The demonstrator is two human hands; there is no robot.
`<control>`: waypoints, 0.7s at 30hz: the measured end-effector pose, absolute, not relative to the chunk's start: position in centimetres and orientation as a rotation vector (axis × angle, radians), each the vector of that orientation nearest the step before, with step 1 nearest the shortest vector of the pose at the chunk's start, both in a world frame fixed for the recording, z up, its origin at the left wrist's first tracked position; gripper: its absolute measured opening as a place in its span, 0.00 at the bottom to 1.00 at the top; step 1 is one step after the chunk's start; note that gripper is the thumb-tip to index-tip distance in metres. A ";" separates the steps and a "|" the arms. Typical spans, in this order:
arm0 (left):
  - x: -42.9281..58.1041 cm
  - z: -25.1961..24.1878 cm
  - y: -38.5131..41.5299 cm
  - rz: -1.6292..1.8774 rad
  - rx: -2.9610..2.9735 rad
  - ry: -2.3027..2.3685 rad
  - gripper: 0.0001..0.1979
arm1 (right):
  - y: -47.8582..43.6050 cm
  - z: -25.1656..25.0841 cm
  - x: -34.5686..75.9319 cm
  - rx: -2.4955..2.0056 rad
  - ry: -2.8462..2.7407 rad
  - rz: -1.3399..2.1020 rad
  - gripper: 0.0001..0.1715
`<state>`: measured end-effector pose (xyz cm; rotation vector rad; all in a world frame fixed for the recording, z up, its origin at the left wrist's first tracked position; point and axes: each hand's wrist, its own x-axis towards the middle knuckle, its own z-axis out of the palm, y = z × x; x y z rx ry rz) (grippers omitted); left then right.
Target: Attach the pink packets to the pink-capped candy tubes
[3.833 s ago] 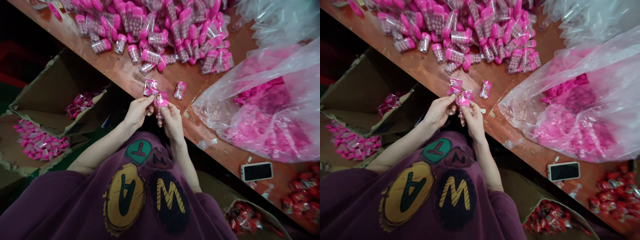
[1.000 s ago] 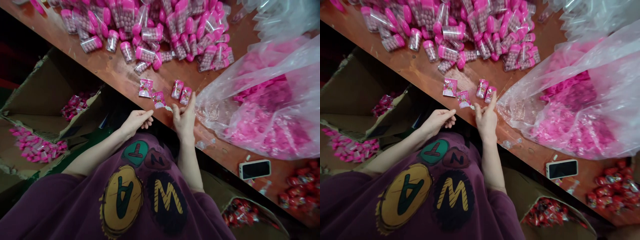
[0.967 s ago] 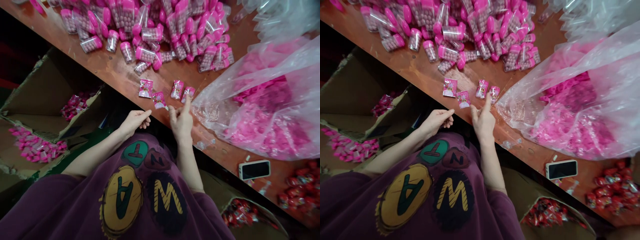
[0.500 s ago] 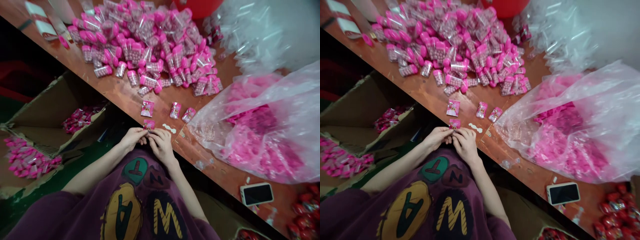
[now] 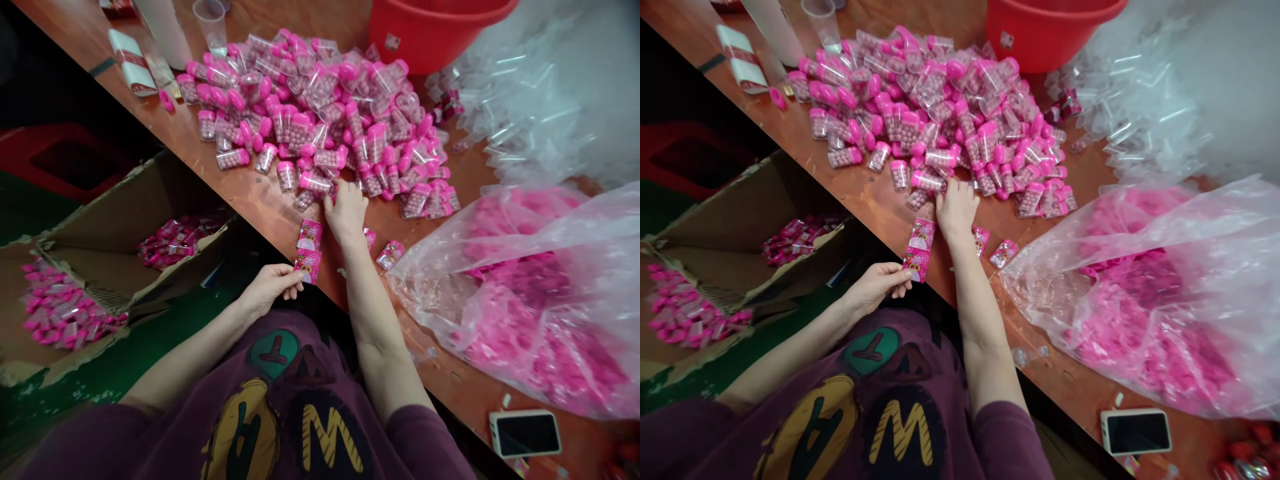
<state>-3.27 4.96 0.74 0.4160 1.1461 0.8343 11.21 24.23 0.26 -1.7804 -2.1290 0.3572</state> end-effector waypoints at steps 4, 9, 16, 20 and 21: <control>-4.0 0.5 5.0 0.875 0.348 1.150 0.21 | 22.3 -0.1 13.4 -1.650 -1.967 0.470 0.15; -3.9 0.6 5.8 1.034 0.334 1.097 0.16 | 16.1 1.1 17.5 -1.539 -1.776 0.753 0.14; -0.6 1.5 6.2 1.069 0.488 0.898 0.14 | 7.2 2.9 18.9 -1.437 -1.602 1.277 0.25; 0.7 1.6 5.7 1.041 0.347 0.836 0.13 | 4.6 2.5 18.1 -1.287 -1.400 1.447 0.31; 0.8 1.6 5.6 1.030 0.301 0.826 0.12 | 4.2 2.3 18.0 -1.228 -1.364 1.493 0.35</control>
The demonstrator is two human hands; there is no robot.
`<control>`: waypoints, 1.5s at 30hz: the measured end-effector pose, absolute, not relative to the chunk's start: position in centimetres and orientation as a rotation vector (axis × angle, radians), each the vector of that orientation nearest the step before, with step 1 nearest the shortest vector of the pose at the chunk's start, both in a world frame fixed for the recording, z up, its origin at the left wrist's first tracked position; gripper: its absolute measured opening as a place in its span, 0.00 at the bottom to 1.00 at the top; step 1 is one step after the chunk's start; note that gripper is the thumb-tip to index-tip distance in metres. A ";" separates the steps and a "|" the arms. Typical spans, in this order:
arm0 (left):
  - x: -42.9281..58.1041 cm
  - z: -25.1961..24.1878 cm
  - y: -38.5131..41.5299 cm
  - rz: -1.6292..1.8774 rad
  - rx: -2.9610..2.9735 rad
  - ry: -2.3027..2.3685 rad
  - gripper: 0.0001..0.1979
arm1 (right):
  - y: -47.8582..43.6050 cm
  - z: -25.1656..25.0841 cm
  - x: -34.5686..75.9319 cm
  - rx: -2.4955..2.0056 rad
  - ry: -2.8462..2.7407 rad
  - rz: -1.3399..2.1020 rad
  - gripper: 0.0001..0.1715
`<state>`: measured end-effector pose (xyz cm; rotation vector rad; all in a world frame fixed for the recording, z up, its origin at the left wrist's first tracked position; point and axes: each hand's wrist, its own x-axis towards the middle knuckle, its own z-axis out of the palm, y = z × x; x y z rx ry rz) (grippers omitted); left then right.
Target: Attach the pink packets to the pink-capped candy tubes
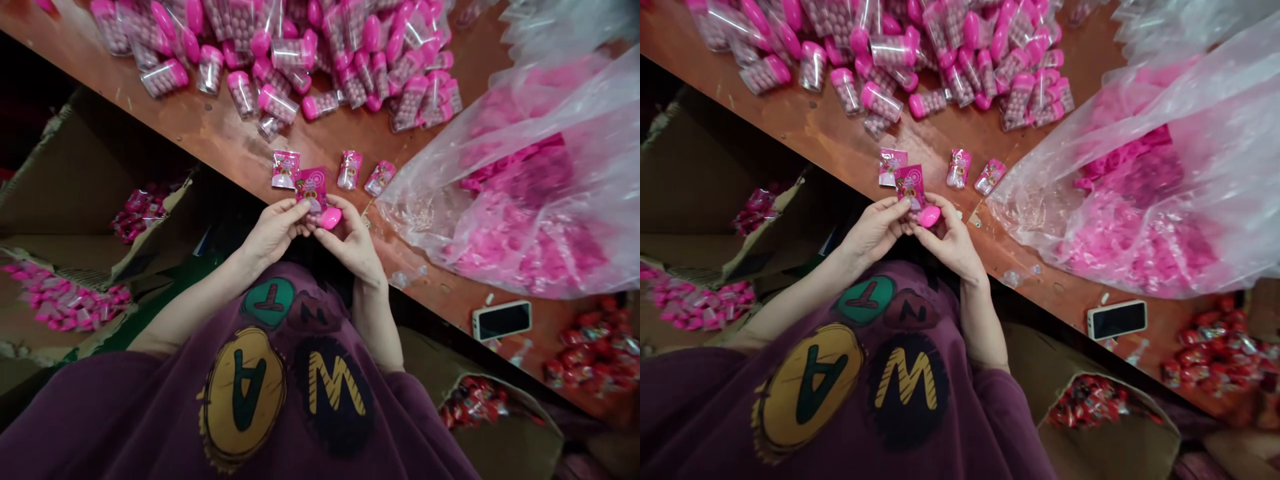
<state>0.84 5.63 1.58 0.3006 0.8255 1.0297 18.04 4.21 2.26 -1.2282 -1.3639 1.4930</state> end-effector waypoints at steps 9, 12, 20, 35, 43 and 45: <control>2.0 1.9 5.0 0.817 0.158 0.840 0.08 | 3.6 0.7 18.2 -1.252 -1.433 1.075 0.21; 1.7 1.8 4.9 0.781 0.188 0.852 0.10 | 3.5 0.4 18.2 -1.263 -1.362 1.045 0.22; 1.0 2.1 4.0 0.899 0.380 0.970 0.15 | 3.1 -0.2 17.9 -1.130 -0.766 1.527 0.27; 1.3 1.6 3.2 0.962 0.732 1.172 0.13 | 2.9 -2.0 17.2 -1.269 -1.078 1.329 0.29; 2.3 0.9 2.9 0.992 0.527 1.185 0.13 | 2.4 -2.4 16.2 -1.301 -1.060 1.203 0.25; 2.6 1.0 2.8 0.981 0.471 1.172 0.14 | 2.4 -2.3 16.1 -1.317 -1.064 1.181 0.23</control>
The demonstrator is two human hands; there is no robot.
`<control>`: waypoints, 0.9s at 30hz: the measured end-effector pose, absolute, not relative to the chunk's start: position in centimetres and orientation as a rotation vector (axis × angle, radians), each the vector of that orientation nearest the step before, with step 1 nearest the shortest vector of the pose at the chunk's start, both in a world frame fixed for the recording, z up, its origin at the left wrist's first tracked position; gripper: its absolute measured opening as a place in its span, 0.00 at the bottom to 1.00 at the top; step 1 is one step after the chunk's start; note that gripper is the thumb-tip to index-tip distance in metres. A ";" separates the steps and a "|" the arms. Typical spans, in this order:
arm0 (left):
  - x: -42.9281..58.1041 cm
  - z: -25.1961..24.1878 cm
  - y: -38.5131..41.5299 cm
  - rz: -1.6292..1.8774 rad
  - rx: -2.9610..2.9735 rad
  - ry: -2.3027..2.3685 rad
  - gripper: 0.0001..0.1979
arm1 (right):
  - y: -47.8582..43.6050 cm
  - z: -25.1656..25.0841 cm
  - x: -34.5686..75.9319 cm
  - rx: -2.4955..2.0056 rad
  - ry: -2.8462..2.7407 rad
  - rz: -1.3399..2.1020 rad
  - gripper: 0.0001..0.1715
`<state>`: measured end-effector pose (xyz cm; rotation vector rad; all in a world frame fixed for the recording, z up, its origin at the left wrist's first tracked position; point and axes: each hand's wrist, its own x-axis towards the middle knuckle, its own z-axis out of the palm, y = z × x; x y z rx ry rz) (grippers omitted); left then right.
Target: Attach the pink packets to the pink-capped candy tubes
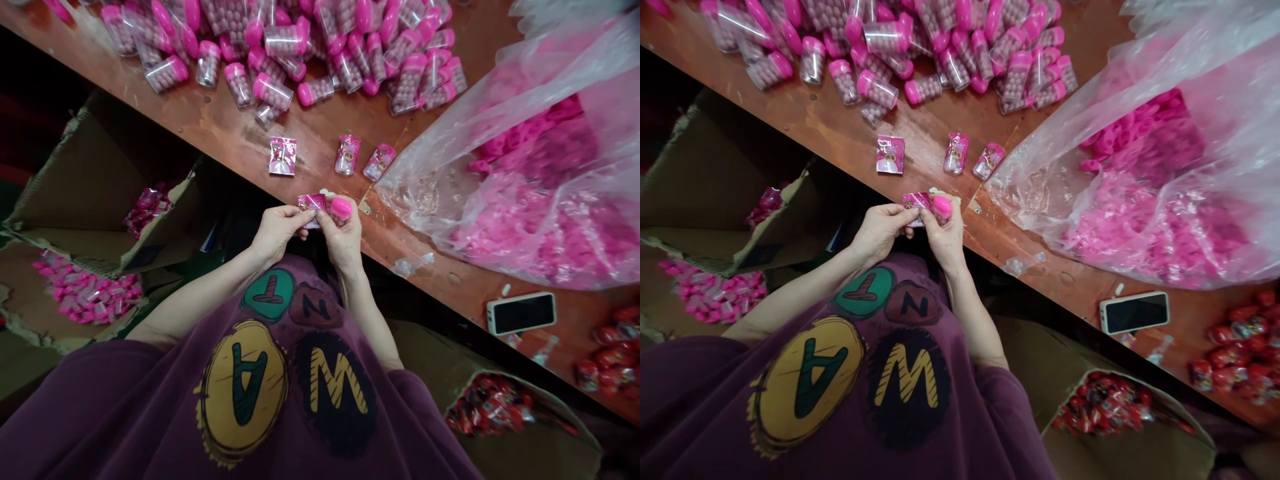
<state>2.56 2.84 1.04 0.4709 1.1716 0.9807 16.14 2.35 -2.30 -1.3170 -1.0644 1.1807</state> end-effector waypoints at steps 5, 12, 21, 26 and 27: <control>2.9 1.1 2.8 0.938 0.405 1.144 0.16 | 2.3 -2.2 16.2 -1.380 -1.100 1.104 0.20; 2.3 1.1 3.0 0.884 0.374 1.055 0.13 | 2.4 -2.1 16.4 -1.374 -1.155 1.063 0.19; 2.3 1.1 3.2 1.063 0.448 1.155 0.12 | 2.3 -1.1 16.1 -1.266 -0.875 1.413 0.28; 2.4 0.9 3.4 1.081 0.397 1.145 0.11 | 2.5 -1.2 15.9 -1.248 -0.810 1.411 0.34; 2.3 0.9 3.4 1.073 0.392 1.133 0.10 | 2.6 -1.2 15.9 -1.240 -0.807 1.415 0.33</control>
